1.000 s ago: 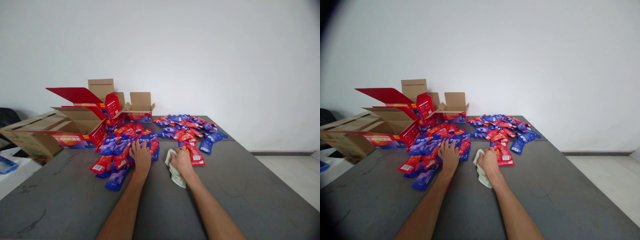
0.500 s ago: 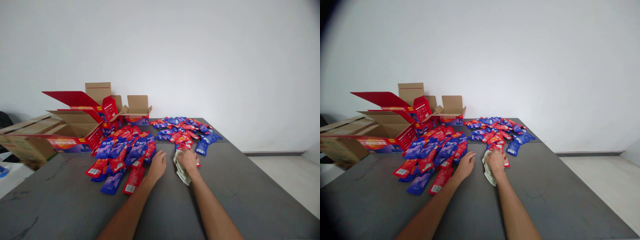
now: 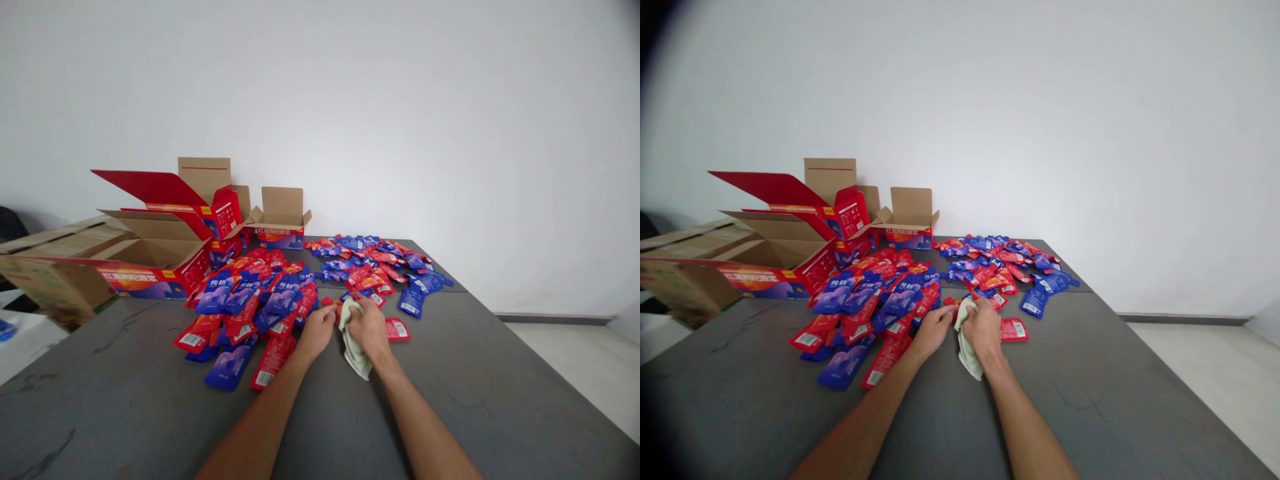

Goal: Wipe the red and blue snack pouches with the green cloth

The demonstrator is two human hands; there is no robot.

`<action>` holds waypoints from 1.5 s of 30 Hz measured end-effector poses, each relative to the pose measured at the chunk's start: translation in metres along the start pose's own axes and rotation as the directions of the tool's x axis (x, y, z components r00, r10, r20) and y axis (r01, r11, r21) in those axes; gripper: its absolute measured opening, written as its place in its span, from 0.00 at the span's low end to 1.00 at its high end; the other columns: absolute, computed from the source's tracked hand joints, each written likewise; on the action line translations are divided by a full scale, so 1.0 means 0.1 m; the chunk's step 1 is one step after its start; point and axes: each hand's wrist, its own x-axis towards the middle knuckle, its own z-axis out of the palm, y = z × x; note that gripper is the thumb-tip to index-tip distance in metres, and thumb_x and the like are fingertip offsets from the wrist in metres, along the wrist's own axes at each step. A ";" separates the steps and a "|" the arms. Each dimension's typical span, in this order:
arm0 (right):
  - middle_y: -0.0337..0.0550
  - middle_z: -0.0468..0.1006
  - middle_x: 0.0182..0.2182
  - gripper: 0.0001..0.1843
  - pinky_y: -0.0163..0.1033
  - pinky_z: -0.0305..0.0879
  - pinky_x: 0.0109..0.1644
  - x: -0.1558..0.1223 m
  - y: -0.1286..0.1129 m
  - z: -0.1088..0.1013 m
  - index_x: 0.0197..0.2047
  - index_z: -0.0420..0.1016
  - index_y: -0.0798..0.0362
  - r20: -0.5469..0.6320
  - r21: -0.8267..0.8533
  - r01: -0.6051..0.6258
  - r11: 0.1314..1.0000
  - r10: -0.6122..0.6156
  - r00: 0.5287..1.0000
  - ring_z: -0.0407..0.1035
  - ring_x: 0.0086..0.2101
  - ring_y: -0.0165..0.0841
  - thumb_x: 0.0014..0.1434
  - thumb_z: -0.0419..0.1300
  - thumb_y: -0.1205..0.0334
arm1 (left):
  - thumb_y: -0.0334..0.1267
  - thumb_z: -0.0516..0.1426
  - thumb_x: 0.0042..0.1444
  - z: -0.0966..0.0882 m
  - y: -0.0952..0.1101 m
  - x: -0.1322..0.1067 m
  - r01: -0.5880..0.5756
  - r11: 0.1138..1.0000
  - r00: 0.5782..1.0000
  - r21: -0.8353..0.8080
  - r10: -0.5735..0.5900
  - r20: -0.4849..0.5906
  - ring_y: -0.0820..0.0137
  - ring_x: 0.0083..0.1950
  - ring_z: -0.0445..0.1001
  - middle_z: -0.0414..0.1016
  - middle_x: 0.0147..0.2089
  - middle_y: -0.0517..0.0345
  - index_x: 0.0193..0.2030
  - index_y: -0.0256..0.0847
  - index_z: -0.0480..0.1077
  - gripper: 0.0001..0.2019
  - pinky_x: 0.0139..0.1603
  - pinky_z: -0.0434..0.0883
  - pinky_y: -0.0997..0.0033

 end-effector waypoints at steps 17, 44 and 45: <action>0.54 0.74 0.50 0.11 0.48 0.63 0.59 -0.10 -0.13 0.11 0.43 0.77 0.54 -0.157 0.352 0.318 0.880 -0.279 0.947 0.68 0.52 0.43 0.63 0.56 0.61 | 0.42 0.62 0.55 -0.06 0.06 0.00 0.001 0.923 0.987 -0.384 -0.062 -0.146 0.66 0.40 0.79 0.79 0.42 0.53 0.46 0.40 0.69 0.14 0.39 0.72 0.70; 0.48 0.77 0.40 0.14 0.45 0.68 0.49 -0.03 -0.02 0.03 0.46 0.81 0.51 -0.315 0.163 0.340 0.926 -0.278 0.907 0.70 0.41 0.39 0.64 0.56 0.62 | 0.21 0.53 0.41 -0.09 0.23 -0.12 0.081 0.884 0.942 -0.460 0.083 0.326 0.64 0.47 0.77 0.80 0.47 0.52 0.56 0.40 0.72 0.32 0.47 0.72 0.67; 0.48 0.77 0.40 0.14 0.45 0.68 0.49 -0.01 0.00 0.03 0.47 0.81 0.51 -0.327 0.149 0.338 0.929 -0.276 0.904 0.70 0.41 0.39 0.64 0.56 0.62 | 0.21 0.53 0.41 -0.08 0.23 -0.12 0.083 0.880 0.935 -0.467 0.093 0.342 0.64 0.48 0.77 0.80 0.46 0.52 0.57 0.40 0.71 0.32 0.47 0.72 0.67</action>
